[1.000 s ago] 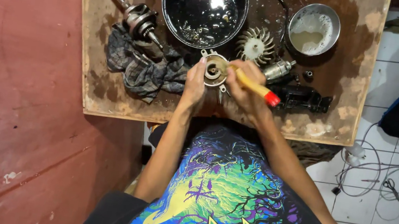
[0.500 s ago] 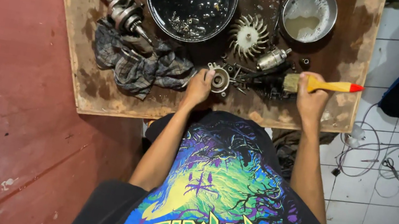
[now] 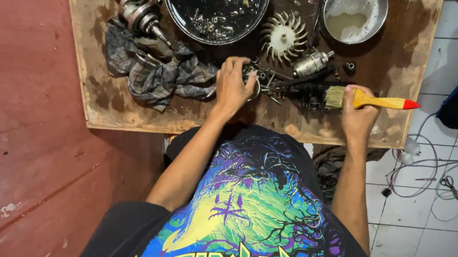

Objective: The person cleans a small cylindrical metal part and a white plastic impeller using a brush and a liquid from a bowl. They scrub the parts thoroughly and then wipe them with a dark cloth. The person works at a wooden table with various tools and a bucket of dark liquid nearby.

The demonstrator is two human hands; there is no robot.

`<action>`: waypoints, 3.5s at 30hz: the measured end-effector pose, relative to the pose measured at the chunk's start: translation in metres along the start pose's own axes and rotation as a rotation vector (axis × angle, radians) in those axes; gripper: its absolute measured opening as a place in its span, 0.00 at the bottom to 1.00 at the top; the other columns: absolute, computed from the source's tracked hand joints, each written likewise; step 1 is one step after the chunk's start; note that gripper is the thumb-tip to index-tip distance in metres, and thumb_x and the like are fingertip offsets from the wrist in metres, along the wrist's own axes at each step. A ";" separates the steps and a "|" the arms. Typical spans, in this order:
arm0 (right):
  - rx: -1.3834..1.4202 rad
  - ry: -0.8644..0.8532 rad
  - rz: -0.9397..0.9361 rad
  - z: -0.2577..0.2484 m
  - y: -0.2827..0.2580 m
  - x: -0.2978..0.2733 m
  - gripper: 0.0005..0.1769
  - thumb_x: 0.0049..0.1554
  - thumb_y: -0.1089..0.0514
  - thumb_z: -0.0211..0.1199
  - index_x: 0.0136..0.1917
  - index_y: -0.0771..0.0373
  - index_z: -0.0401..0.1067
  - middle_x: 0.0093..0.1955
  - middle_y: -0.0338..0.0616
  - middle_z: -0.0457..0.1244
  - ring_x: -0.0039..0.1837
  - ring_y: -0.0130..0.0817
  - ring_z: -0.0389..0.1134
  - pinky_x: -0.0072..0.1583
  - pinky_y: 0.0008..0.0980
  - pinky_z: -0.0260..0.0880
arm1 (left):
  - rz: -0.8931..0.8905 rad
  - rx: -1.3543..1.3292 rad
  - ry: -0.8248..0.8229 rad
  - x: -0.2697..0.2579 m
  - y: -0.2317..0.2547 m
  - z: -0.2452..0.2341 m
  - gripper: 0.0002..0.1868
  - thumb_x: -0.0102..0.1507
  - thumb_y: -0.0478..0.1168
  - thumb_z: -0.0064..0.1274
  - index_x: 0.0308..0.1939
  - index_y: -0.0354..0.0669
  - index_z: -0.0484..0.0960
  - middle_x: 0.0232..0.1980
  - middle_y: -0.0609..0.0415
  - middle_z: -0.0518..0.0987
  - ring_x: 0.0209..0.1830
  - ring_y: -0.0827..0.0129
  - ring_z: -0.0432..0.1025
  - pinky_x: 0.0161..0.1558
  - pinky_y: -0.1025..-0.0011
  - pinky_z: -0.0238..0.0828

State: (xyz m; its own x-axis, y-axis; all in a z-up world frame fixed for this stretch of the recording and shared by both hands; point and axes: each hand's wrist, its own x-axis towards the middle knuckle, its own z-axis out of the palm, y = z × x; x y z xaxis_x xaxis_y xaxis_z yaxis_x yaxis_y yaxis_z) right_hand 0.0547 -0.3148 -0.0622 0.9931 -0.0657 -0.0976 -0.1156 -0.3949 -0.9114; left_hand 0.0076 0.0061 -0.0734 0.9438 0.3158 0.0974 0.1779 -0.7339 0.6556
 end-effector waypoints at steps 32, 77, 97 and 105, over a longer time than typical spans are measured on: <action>0.007 0.121 0.080 -0.042 0.014 0.003 0.08 0.67 0.59 0.65 0.53 0.66 0.74 0.41 0.36 0.64 0.40 0.21 0.64 0.41 0.23 0.67 | 0.246 0.103 -0.386 0.052 0.064 0.113 0.13 0.55 0.40 0.60 0.41 0.39 0.82 0.44 0.45 0.81 0.47 0.50 0.75 0.49 0.53 0.72; -0.390 0.119 -0.543 0.053 0.015 0.187 0.14 0.66 0.56 0.67 0.60 0.67 0.78 0.55 0.58 0.71 0.54 0.51 0.74 0.55 0.42 0.74 | -0.364 -0.722 -0.498 0.056 -0.001 0.061 0.50 0.53 0.54 0.64 0.72 0.36 0.60 0.56 0.36 0.75 0.52 0.47 0.70 0.52 0.52 0.70; 0.269 0.019 0.144 0.041 0.058 0.215 0.12 0.63 0.54 0.62 0.57 0.61 0.71 0.44 0.39 0.68 0.38 0.31 0.67 0.40 0.36 0.67 | -0.609 -1.970 -0.246 -0.039 -0.026 -0.082 0.29 0.64 0.44 0.52 0.67 0.34 0.71 0.62 0.42 0.78 0.61 0.52 0.73 0.64 0.52 0.71; 1.125 -0.051 0.290 0.033 0.101 0.205 0.13 0.72 0.58 0.60 0.66 0.67 0.66 0.50 0.51 0.64 0.44 0.38 0.67 0.46 0.36 0.72 | -0.569 -1.842 -0.010 -0.056 -0.015 -0.100 0.21 0.66 0.41 0.53 0.60 0.33 0.76 0.55 0.47 0.81 0.55 0.59 0.77 0.60 0.60 0.75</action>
State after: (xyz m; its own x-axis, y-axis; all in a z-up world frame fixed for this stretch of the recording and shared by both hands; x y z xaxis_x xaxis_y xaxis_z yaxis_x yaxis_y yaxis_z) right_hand 0.2476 -0.3379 -0.1872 0.9350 0.0270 -0.3536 -0.2802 0.6674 -0.6900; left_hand -0.0753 0.0593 -0.0137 0.8922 0.2452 -0.3793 -0.0440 0.8830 0.4673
